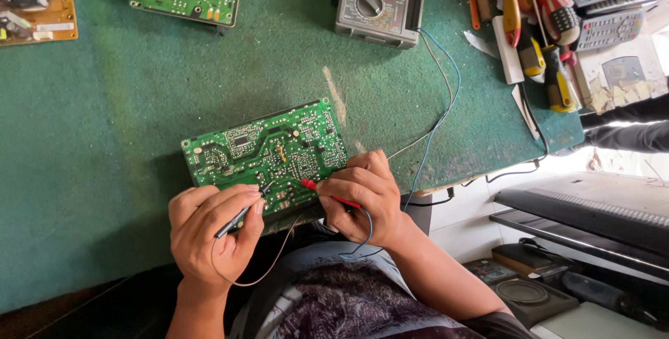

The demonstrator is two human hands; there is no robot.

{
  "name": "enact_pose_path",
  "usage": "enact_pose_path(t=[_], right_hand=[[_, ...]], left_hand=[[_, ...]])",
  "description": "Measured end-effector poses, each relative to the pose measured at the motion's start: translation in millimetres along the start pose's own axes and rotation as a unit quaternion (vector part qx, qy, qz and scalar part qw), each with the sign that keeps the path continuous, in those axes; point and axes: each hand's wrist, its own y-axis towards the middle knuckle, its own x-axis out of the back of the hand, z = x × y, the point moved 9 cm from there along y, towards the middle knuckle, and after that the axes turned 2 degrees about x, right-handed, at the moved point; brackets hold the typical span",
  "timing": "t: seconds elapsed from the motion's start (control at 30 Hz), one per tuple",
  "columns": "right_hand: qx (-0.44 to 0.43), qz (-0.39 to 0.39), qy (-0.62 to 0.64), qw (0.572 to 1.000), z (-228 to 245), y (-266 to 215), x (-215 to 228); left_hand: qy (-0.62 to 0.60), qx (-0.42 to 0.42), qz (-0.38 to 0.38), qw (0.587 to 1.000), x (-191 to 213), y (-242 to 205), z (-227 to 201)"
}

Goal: The person uses a multimeter to test various points on several circuit boards. They hold the boards with one hand and touch different components with the multimeter probes, flipping the boards over to access both sides.

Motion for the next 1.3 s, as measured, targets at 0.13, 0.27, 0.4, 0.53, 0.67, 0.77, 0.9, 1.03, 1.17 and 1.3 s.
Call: enact_pose_path(t=[0.13,0.27,0.4,0.53,0.67,0.77,0.9,1.03,1.17,1.3], right_hand=[[-0.004,0.004,-0.002,1.0,-0.4,-1.1,-0.9],[0.0,0.0,-0.005,1.0,1.6,1.5,0.1],[0.001,-0.002,-0.003,1.0,1.2,1.4,0.1],[0.0,0.001,-0.004,1.0,-0.3,-1.1,-0.5],[-0.003,0.0,-0.009,1.0,-0.3,-0.8,-0.3],[-0.003,0.0,-0.007,1.0,-0.1,-0.6,-0.6],[0.0,-0.005,-0.009,1.0,0.9,0.2,-0.1],[0.0,-0.004,-0.011,1.0,0.1,0.1,-0.2],[0.001,-0.001,-0.008,1.0,-0.4,-0.9,-0.7],[-0.005,0.002,-0.006,1.0,-0.6,-0.4,-0.8]], left_hand=[[0.004,0.005,0.008,1.0,0.9,0.9,-1.2],[-0.005,0.006,0.007,1.0,0.7,0.8,0.0],[0.003,0.004,0.004,1.0,-0.1,-0.4,1.4],[-0.003,0.007,0.012,1.0,-0.4,-0.1,1.7],[-0.008,0.008,0.012,1.0,0.4,1.1,0.6],[-0.006,0.008,0.011,1.0,0.1,0.1,1.7],[-0.006,0.001,0.006,1.0,0.8,1.3,-0.1],[-0.005,0.007,0.012,1.0,0.0,0.6,1.3],[-0.006,0.007,0.009,1.0,-0.2,-0.8,2.5],[-0.005,0.008,0.014,1.0,-0.2,-0.8,2.8]])
